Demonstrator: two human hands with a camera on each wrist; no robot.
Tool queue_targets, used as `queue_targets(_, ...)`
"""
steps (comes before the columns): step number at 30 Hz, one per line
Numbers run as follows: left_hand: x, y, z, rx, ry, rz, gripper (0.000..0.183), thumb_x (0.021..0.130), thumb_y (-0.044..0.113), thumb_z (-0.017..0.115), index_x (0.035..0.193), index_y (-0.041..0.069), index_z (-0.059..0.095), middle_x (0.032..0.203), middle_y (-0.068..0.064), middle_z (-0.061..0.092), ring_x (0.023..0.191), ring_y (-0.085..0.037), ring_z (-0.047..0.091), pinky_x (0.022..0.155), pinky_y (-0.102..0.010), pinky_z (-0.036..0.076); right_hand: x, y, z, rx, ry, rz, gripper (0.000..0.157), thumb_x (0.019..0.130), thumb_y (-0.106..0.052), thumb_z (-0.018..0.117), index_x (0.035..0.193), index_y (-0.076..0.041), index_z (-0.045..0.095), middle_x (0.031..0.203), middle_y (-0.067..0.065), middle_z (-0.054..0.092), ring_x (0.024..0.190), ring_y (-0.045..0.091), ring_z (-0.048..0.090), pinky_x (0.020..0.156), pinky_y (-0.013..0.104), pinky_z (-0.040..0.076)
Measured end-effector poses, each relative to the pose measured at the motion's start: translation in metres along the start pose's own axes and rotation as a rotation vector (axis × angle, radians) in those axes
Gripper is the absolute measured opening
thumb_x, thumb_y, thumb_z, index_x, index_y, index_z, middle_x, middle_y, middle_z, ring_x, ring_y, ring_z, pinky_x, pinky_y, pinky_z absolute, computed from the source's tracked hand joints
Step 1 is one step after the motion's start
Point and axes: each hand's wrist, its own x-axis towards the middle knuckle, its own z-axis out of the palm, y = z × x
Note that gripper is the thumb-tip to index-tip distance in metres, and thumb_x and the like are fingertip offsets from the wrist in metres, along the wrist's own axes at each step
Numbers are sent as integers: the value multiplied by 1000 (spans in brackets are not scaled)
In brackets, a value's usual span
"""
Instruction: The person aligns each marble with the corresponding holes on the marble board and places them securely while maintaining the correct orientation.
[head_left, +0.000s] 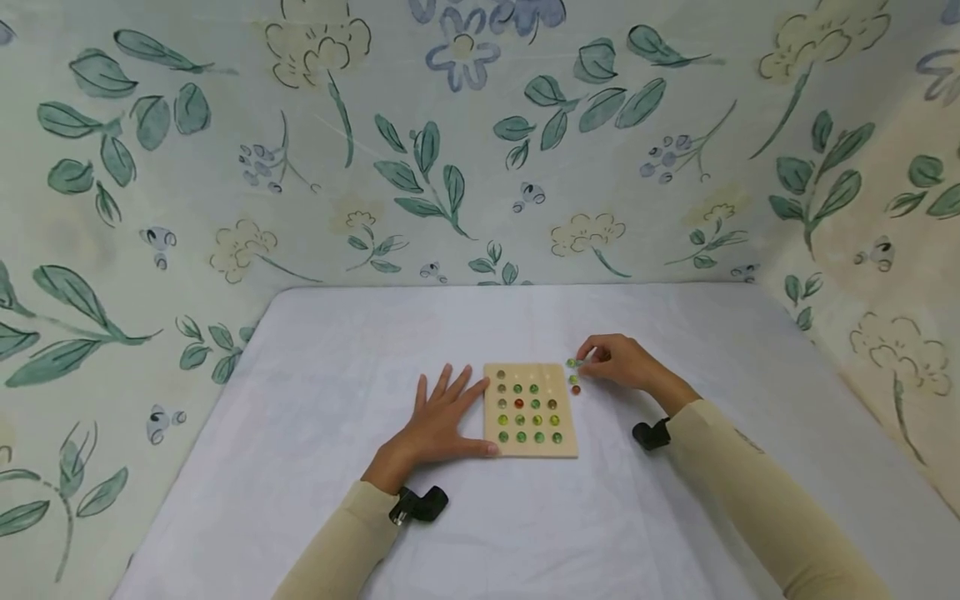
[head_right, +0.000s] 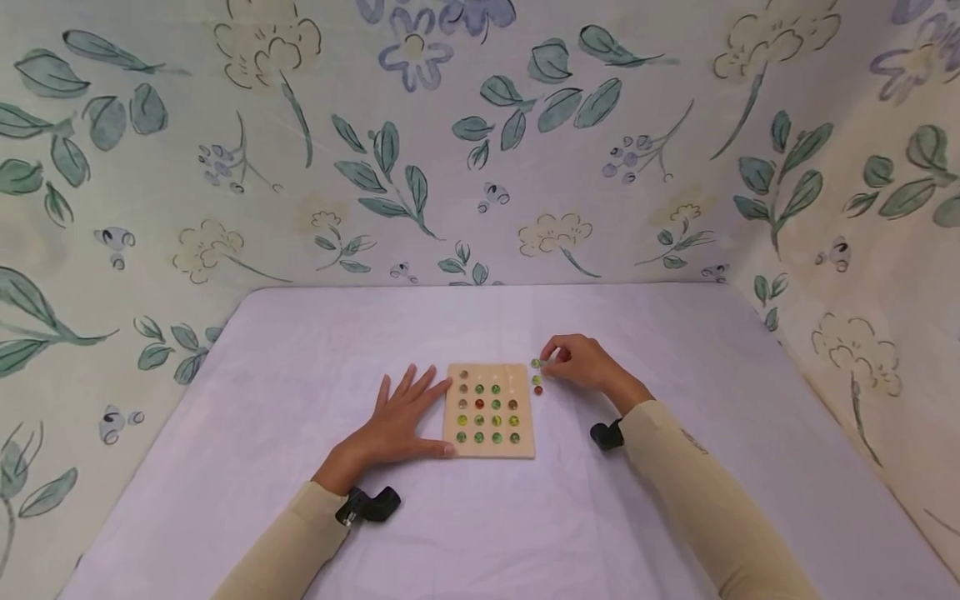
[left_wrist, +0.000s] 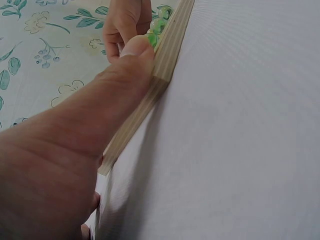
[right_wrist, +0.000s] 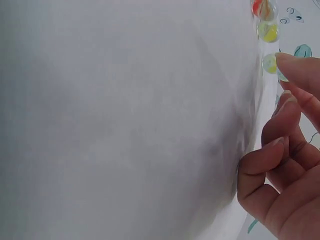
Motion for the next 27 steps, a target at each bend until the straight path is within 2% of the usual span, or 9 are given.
queue_targets(6,1,-1,0,8,-19,-3,106,69,80,61,155,32,21,162,-3,8,147,-31,-7,111,-60,-11,-1,-7,3,20,-14,2,15,87,-18,73,100,-16,67,79,5,55,71,21,50,58,28,41)
queue_targets(17,0,2,-6,-1,-10,-1,105,70,77,64,154,29,24,162,-6,10,147,-33,-5,111,-62,-9,-9,-25,13,56,-94,-122,16,85,-19,74,99,-13,68,73,5,62,66,19,51,58,26,41)
queue_targets(27,1,0,-2,9,0,4,104,70,77,63,154,30,24,161,-5,11,147,-33,-4,111,-62,-9,-13,-30,25,25,-93,-133,16,83,-20,76,97,-16,70,73,1,54,68,17,48,59,26,40)
